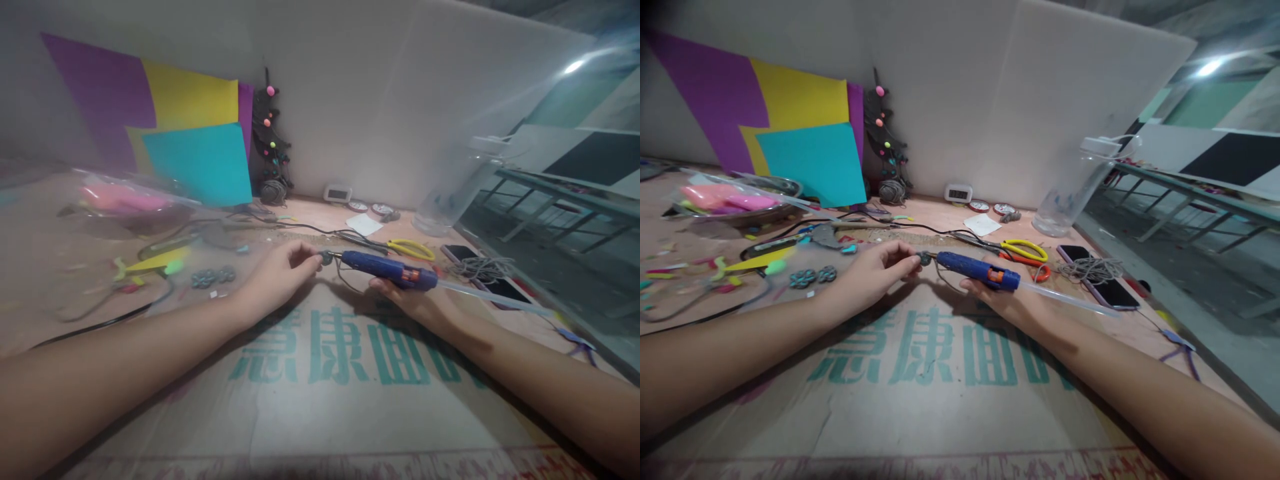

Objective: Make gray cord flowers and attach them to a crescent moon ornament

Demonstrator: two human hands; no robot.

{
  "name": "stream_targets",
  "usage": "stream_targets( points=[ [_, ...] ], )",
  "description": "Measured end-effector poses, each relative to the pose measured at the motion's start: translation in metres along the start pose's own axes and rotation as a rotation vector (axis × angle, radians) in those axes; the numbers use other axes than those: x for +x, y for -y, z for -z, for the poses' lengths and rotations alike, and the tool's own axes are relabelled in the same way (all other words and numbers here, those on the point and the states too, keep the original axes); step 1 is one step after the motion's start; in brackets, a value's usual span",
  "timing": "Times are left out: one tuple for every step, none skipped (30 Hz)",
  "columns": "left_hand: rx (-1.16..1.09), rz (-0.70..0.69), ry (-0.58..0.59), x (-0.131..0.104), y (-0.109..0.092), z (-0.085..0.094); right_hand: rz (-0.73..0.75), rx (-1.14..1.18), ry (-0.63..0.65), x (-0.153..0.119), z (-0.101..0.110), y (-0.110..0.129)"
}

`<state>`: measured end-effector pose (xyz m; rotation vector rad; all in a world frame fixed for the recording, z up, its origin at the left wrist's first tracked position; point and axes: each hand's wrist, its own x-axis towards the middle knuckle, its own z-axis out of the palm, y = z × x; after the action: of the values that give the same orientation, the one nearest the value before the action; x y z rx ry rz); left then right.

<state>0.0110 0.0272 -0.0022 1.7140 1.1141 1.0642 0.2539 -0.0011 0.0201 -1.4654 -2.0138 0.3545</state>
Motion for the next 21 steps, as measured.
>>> stream_targets(
  points=[
    [0.003, -0.001, 0.001, 0.000, 0.000, 0.000, 0.002, 0.007, 0.005, 0.000, 0.000, 0.001],
    [0.004, -0.002, 0.001, 0.000, -0.001, 0.000, 0.009, 0.012, 0.002, 0.000, 0.000, 0.001],
    [0.003, -0.002, 0.001, 0.000, -0.001, 0.001, 0.019, 0.012, -0.002, 0.001, 0.000, 0.002],
    [0.002, -0.001, 0.002, 0.000, -0.002, 0.001, 0.027, 0.005, -0.006, 0.001, 0.000, 0.002],
    [0.000, 0.000, 0.001, 0.000, -0.002, 0.001, 0.030, -0.004, -0.010, 0.001, 0.000, 0.003],
    [-0.001, 0.002, 0.000, 0.000, -0.002, 0.001, 0.027, -0.015, -0.010, 0.002, 0.001, 0.003],
    [-0.003, 0.006, -0.001, 0.000, -0.002, 0.001, 0.019, -0.026, -0.007, 0.002, 0.001, 0.004],
    [-0.005, 0.009, -0.003, 0.000, -0.002, 0.000, 0.008, -0.037, -0.004, 0.002, 0.001, 0.005],
    [-0.007, 0.012, -0.002, 0.000, -0.002, 0.000, -0.001, -0.049, 0.001, 0.001, 0.002, 0.006],
    [-0.008, 0.014, -0.002, 0.000, -0.001, 0.000, -0.007, -0.058, 0.005, 0.001, 0.003, 0.008],
    [-0.007, 0.015, -0.002, 0.000, -0.001, 0.000, -0.009, -0.065, 0.007, 0.001, 0.004, 0.010],
    [-0.004, 0.016, -0.001, 0.000, -0.001, 0.000, -0.009, -0.075, -0.001, 0.000, 0.005, 0.013],
    [-0.001, 0.016, -0.001, 0.000, -0.001, 0.000, -0.010, -0.086, -0.015, 0.000, 0.006, 0.015],
    [0.001, 0.013, 0.001, 0.000, -0.001, 0.001, -0.012, -0.098, -0.029, 0.000, 0.006, 0.017],
    [0.003, 0.011, 0.001, 0.000, -0.001, 0.001, -0.015, -0.107, -0.042, 0.000, 0.006, 0.019],
    [0.003, 0.008, 0.002, 0.000, -0.001, 0.001, -0.019, -0.111, -0.047, 0.000, 0.006, 0.019],
    [0.003, 0.007, 0.004, 0.000, -0.001, 0.001, -0.020, -0.106, -0.050, 0.000, 0.005, 0.018],
    [0.005, 0.008, 0.005, 0.000, -0.001, 0.001, -0.018, -0.091, -0.049, 0.001, 0.004, 0.016],
    [0.008, 0.007, 0.008, 0.000, 0.000, 0.001, -0.011, -0.068, -0.044, 0.001, 0.003, 0.013],
    [0.010, 0.008, 0.010, 0.000, 0.000, 0.001, 0.000, -0.040, -0.051, 0.002, 0.002, 0.009],
    [0.011, 0.009, 0.012, 0.000, 0.000, 0.001, 0.012, -0.010, -0.057, 0.002, 0.000, 0.005]
  ],
)
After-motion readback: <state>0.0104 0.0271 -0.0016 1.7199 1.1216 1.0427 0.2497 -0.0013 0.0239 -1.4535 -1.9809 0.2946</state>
